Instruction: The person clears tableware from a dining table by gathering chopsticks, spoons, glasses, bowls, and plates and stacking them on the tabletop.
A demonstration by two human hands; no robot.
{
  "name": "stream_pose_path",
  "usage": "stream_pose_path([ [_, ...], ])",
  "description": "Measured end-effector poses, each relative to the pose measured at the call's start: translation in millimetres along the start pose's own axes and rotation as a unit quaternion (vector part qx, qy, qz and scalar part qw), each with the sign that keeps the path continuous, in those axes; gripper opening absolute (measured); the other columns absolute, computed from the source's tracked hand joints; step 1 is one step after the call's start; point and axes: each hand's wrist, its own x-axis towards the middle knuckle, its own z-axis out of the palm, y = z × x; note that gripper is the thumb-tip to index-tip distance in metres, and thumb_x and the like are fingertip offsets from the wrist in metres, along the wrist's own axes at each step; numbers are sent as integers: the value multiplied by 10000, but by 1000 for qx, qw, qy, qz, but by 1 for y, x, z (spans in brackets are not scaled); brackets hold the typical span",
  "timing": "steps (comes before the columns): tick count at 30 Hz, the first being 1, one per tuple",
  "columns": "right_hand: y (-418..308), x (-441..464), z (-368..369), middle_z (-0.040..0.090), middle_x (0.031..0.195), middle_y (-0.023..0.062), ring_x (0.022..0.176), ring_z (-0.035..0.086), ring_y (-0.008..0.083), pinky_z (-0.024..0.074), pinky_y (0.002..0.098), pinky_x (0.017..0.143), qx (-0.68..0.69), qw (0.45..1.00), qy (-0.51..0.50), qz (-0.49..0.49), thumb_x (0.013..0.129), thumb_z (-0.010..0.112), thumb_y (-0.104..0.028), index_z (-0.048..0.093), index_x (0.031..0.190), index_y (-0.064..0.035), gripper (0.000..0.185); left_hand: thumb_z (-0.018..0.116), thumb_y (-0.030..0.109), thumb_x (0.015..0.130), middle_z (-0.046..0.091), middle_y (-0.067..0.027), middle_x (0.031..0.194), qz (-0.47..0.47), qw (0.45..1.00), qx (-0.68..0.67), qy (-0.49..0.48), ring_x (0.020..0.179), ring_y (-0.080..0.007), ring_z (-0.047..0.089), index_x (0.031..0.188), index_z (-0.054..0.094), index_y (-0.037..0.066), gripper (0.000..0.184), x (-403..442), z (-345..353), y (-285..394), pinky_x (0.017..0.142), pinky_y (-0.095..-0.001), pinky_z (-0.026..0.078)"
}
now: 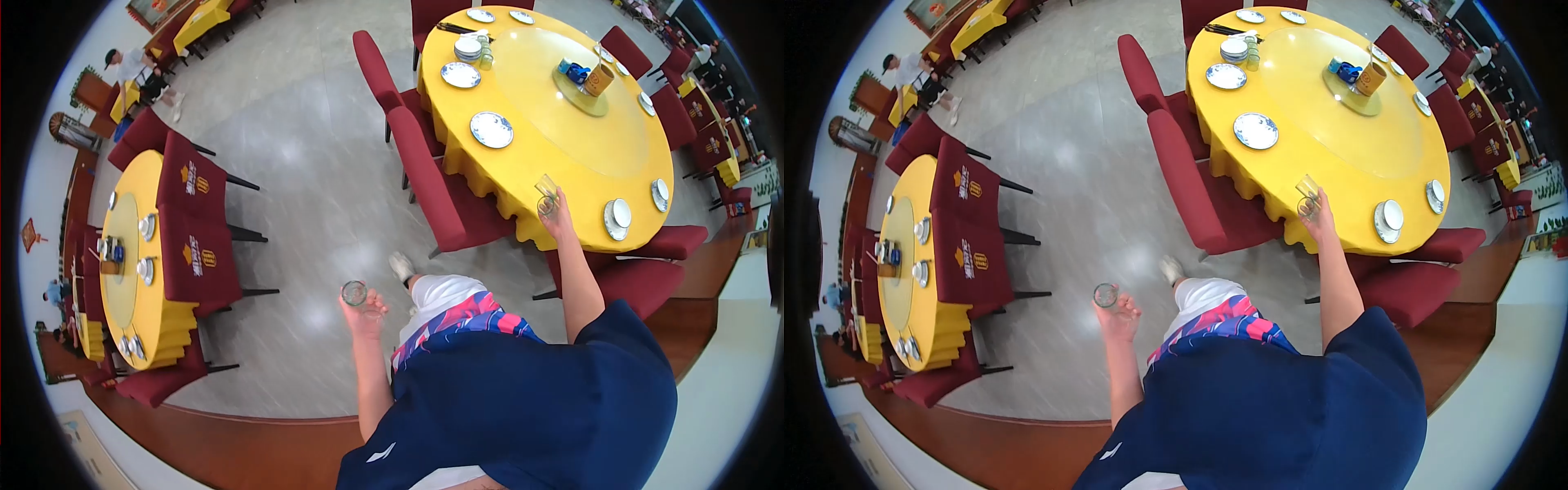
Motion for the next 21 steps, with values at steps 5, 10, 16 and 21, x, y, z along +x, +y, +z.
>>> stream_pose_path([
  [5, 37, 43, 57, 546, 681, -15, 601, 554, 137, 491, 257, 525, 70, 997, -19, -6, 886, 597, -509, 573, 999, -154, 373, 361, 603, 931, 501, -33, 666, -68, 997, -22, 29, 593, -210, 514, 1042, 589, 159, 512, 73, 24, 25, 523, -371, 428],
  [10, 64, 90, 140, 565, 710, -10, 654, 564, 122, 495, 240, 581, 147, 988, 11, -42, 892, 596, -489, 589, 1046, -128, 393, 404, 627, 913, 484, -44, 697, -153, 960, 217, 84, 604, -197, 498, 1086, 553, 176, 506, 142, 77, 95, 521, -325, 405],
  [16, 65, 184, 222, 531, 783, 9, 734, 533, 159, 470, 328, 680, 231, 969, 61, -64, 881, 567, -495, 543, 978, -149, 360, 406, 636, 915, 555, -68, 824, -168, 963, 196, 74, 613, -207, 536, 1110, 531, 166, 525, 248, 124, 205, 504, -345, 441],
  [21, 62, 219, 298, 548, 880, 31, 768, 558, 205, 492, 385, 702, 201, 966, 156, -37, 862, 595, -493, 533, 1003, -146, 380, 430, 568, 942, 588, -57, 899, -135, 978, 158, -19, 631, -163, 538, 1088, 578, 172, 447, 341, 165, 252, 532, -308, 471],
])
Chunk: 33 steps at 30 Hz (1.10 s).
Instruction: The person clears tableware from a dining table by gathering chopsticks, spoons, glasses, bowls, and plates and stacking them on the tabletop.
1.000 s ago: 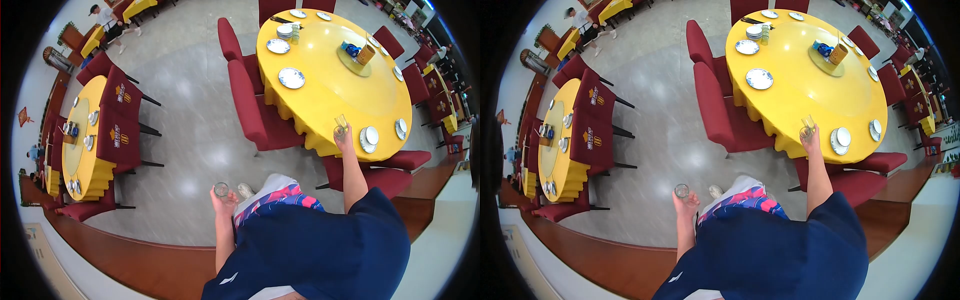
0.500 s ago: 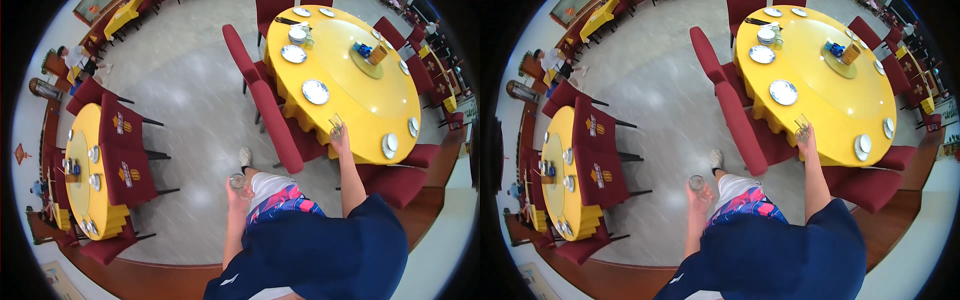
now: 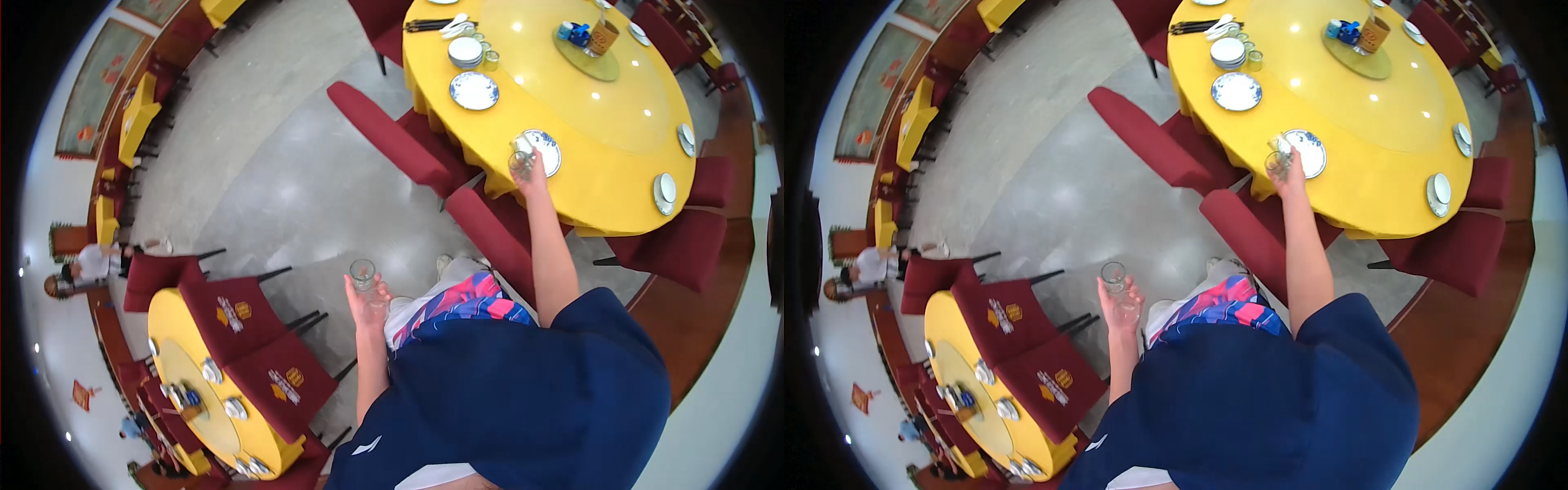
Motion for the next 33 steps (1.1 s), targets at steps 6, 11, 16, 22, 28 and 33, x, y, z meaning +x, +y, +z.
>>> stream_pose_path([
  [6, 9, -25, 42, 581, 927, 96, 735, 609, 231, 538, 401, 601, -109, 983, 86, -118, 812, 719, -356, 521, 1188, -100, 496, 419, 554, 950, 594, -79, 976, -107, 988, -53, -99, 664, -175, 546, 1110, 590, 158, 460, 102, 21, 48, 545, -324, 477],
  [11, 2, -56, 33, 599, 937, 97, 777, 625, 235, 565, 379, 568, -175, 944, 184, -208, 771, 779, -285, 483, 1277, -90, 618, 334, 598, 956, 611, -110, 1067, -228, 960, 10, -163, 663, -215, 531, 1142, 579, 156, 538, 186, 45, 113, 561, -343, 443],
  [16, 22, -84, 51, 533, 1021, 142, 802, 616, 245, 548, 403, 637, -37, 936, 285, -201, 838, 693, -320, 491, 1239, -57, 520, 394, 575, 921, 587, -87, 1015, -291, 921, 96, -241, 591, -201, 501, 1137, 582, 143, 518, 258, 84, 199, 516, -353, 406],
  [22, 40, -88, 124, 619, 888, 125, 734, 639, 237, 535, 366, 618, -124, 917, 309, -221, 810, 707, -377, 536, 1213, -61, 541, 432, 521, 907, 565, -94, 1046, -269, 896, 210, -283, 585, -178, 478, 1181, 559, 138, 488, 358, 117, 263, 519, -337, 395],
  [28, 1, 6, 177, 671, 939, 160, 764, 670, 267, 537, 367, 660, -505, 720, 382, -283, 764, 732, -377, 603, 1182, -43, 550, 431, 520, 908, 552, -88, 1030, -292, 900, 185, -266, 577, -165, 469, 1236, 521, 136, 514, 425, 187, 262, 515, -321, 389],
  [33, -54, 137, 212, 671, 965, 180, 900, 646, 333, 512, 415, 778, -565, 652, 407, -299, 734, 701, -421, 634, 1133, -86, 525, 444, 521, 905, 525, -95, 967, -349, 877, 182, -275, 553, -183, 489, 1254, 492, 118, 535, 479, 244, 201, 494, -330, 399],
])
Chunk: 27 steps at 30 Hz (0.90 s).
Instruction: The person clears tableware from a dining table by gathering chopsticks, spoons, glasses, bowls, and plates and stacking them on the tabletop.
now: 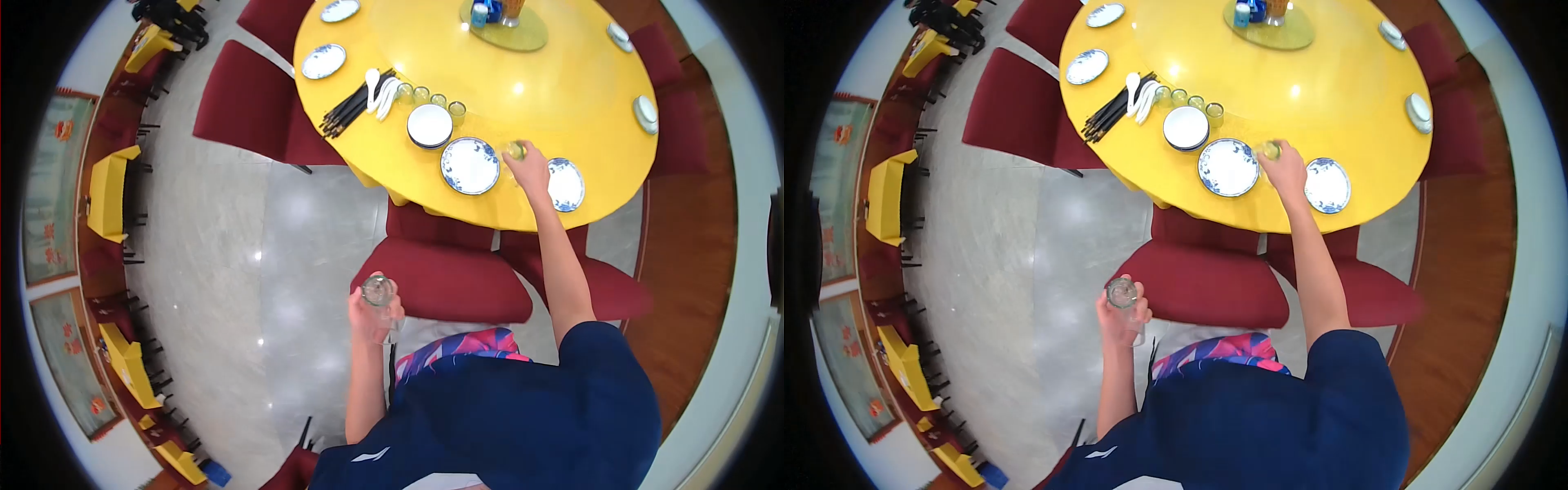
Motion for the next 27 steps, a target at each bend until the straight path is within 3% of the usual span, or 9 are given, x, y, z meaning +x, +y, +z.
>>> stream_pose_path([
  [6, -37, 61, 52, 665, 1002, 160, 950, 636, 313, 520, 423, 780, -63, 990, -119, 49, 733, 690, -409, 649, 1112, -120, 479, 516, 488, 902, 591, -124, 929, -87, 972, 219, 13, 640, -222, 618, 1220, 448, 40, 554, 110, 32, 16, 531, -328, 507],
  [7, -34, 67, 58, 665, 1002, 160, 950, 636, 313, 520, 423, 780, -66, 988, -128, 59, 733, 690, -409, 649, 1112, -120, 479, 626, 331, 878, 633, -141, 963, -103, 974, 201, -5, 671, -204, 640, 1239, 458, 65, 479, 128, 35, 22, 596, -289, 530],
  [12, -9, 88, 89, 661, 961, 120, 882, 651, 284, 528, 402, 726, -116, 986, -113, -36, 756, 694, -355, 655, 1125, -154, 423, 729, 143, 811, 645, -90, 990, -162, 923, 347, 29, 767, -162, 647, 1211, 504, 57, 466, 205, 59, 31, 666, -292, 542],
  [14, -14, 86, 95, 657, 948, 116, 876, 650, 283, 527, 403, 719, -123, 983, -137, -22, 759, 696, -356, 651, 1137, -157, 430, 744, 154, 806, 649, -105, 984, -81, 788, 609, -50, 769, -178, 650, 1189, 533, 41, 452, 226, 74, 30, 675, -300, 537],
  [15, -19, 88, 98, 654, 934, 111, 871, 650, 281, 526, 403, 711, -121, 983, -137, -16, 761, 697, -357, 647, 1149, -161, 437, 744, 154, 806, 649, -105, 984, -90, 786, 610, -48, 769, -178, 650, 1189, 533, 41, 452, 236, 82, 31, 675, -300, 537],
  [17, -20, 91, 109, 653, 931, 112, 872, 651, 274, 526, 398, 706, -119, 986, -117, -16, 763, 701, -364, 642, 1159, -160, 449, 748, 141, 802, 658, -140, 968, 24, 599, 783, -163, 841, -185, 651, 1234, 511, 34, 504, 262, 95, 32, 758, -284, 498],
  [24, -10, 78, 118, 611, 897, 77, 812, 625, 205, 509, 349, 704, -34, 998, -47, 34, 790, 697, -394, 582, 1246, -154, 529, 718, 131, 819, 624, -107, 830, -112, 614, 774, -105, 712, -181, 605, 1156, 509, 37, 408, 317, 96, 4, 648, -296, 468],
  [25, -7, 76, 111, 611, 897, 77, 812, 625, 205, 509, 349, 704, -38, 997, -47, 37, 790, 697, -394, 582, 1246, -154, 529, 728, 204, 816, 628, -120, 840, -100, 621, 768, -117, 667, -232, 610, 1120, 520, 35, 405, 324, 95, -1, 589, -313, 465],
  [27, 7, 71, 97, 607, 871, 87, 756, 627, 201, 501, 327, 679, 96, 977, -59, 180, 750, 708, -382, 570, 1217, -90, 568, 738, 277, 814, 632, -132, 850, -92, 629, 761, -132, 623, -283, 616, 1085, 530, 34, 419, 336, 97, -9, 531, -329, 463],
])
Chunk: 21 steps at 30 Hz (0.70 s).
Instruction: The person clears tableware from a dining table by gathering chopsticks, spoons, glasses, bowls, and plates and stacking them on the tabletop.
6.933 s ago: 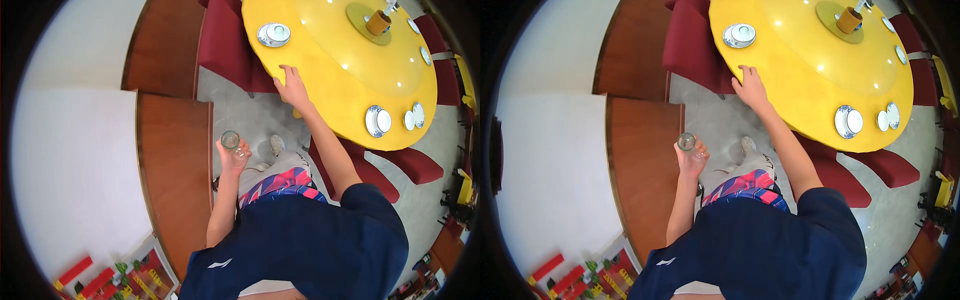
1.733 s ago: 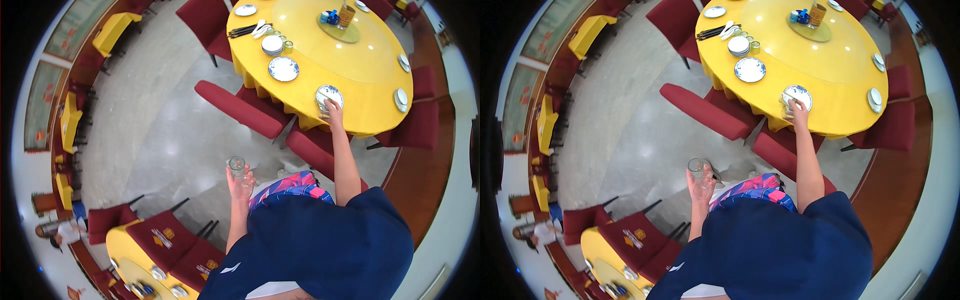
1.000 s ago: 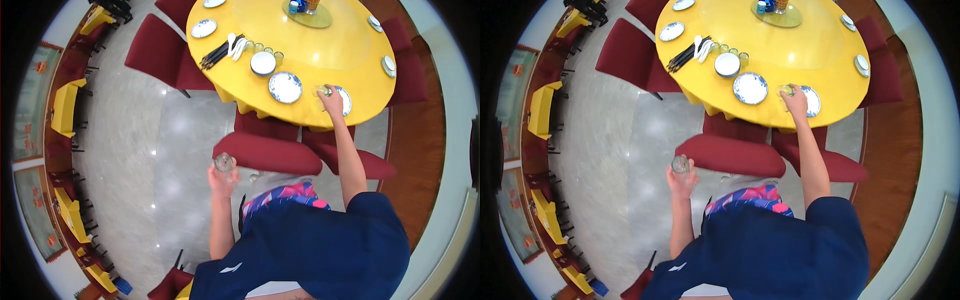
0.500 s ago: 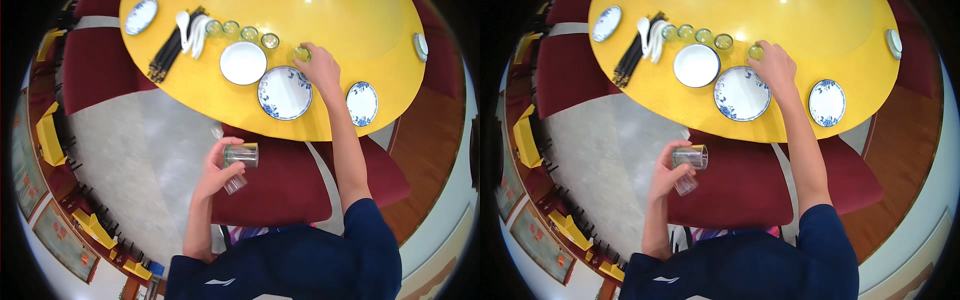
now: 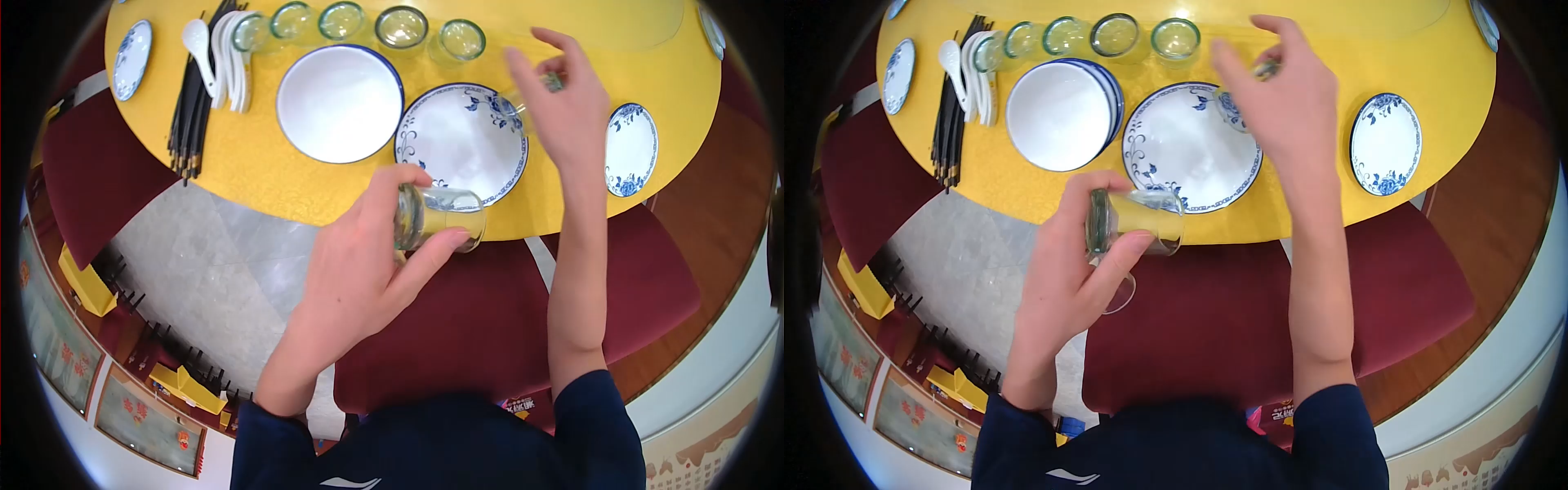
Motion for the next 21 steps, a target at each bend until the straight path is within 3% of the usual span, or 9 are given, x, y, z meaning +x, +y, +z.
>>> stream_pose_path([
  [2, 27, 3, -7, 595, 866, 81, 752, 612, 187, 492, 323, 679, 28, 999, 16, 4, 736, 711, -380, 569, 1201, -84, 570, 743, 141, 797, 603, -89, 807, 9, 998, 53, -14, 661, -162, 555, 1141, 512, 44, 425, 14, 1, 7, 605, -282, 449],
  [5, 42, 8, -11, 592, 879, 81, 772, 599, 190, 481, 330, 697, 42, 998, 50, -18, 717, 726, -359, 571, 1165, -75, 552, 773, 131, 763, 631, -82, 881, 123, 985, 115, 43, 641, -167, 534, 1144, 549, 43, 451, 35, 5, 12, 593, -262, 443],
  [10, 25, 12, 3, 584, 919, 76, 770, 585, 170, 487, 322, 658, 41, 987, 121, -95, 762, 702, -233, 566, 1143, -45, 446, 798, 118, 720, 663, -44, 1011, 209, 939, 249, 108, 640, -150, 534, 1122, 612, 52, 448, 67, 0, 39, 566, -244, 435],
  [12, 28, 19, 7, 477, 1134, 197, 1014, 522, 354, 453, 394, 881, -5, 979, 83, -188, 718, 746, -109, 462, 1248, -31, 606, 799, 113, 715, 669, -33, 1040, 233, 927, 263, 135, 644, -141, 536, 1112, 626, 56, 437, 76, 3, 52, 556, -240, 431],
  [15, 24, 15, 12, 474, 1110, 207, 1012, 521, 353, 454, 391, 877, 20, 973, 72, -220, 725, 733, -56, 467, 1240, -21, 581, 804, 125, 713, 675, -31, 1089, 211, 924, 278, 155, 604, -110, 537, 1108, 646, 57, 431, 85, 9, 67, 544, -217, 449],
  [16, 26, 14, 14, 468, 1088, 212, 1004, 517, 365, 453, 401, 871, 37, 973, 61, -222, 730, 717, -28, 468, 1242, -23, 570, 805, 136, 716, 684, -32, 1085, 255, 911, 279, 165, 573, -93, 550, 1085, 671, 74, 398, 92, 9, 61, 512, -201, 447],
  [17, 27, 13, 15, 468, 1088, 212, 1004, 517, 365, 453, 401, 871, 39, 973, 65, -219, 730, 717, -28, 468, 1242, -23, 570, 805, 136, 716, 684, -32, 1085, 258, 910, 282, 161, 573, -93, 550, 1085, 671, 74, 398, 93, 10, 64, 512, -201, 447],
  [19, 30, 13, 17, 466, 1140, 222, 1053, 508, 381, 447, 400, 904, 92, 971, 44, -218, 729, 705, -12, 454, 1277, -32, 604, 725, 264, 811, 640, -113, 1180, 231, 870, 420, 117, 767, -187, 621, 1213, 606, 60, 466, 94, 11, 72, 675, -290, 501],
  [21, 38, 14, 17, 453, 1188, 230, 1084, 501, 388, 441, 397, 927, 62, 958, 83, -268, 722, 706, -14, 438, 1305, -29, 641, 720, 259, 814, 635, -115, 1170, 242, 868, 418, 111, 766, -192, 620, 1218, 599, 60, 466, 97, 16, 73, 673, -294, 501],
])
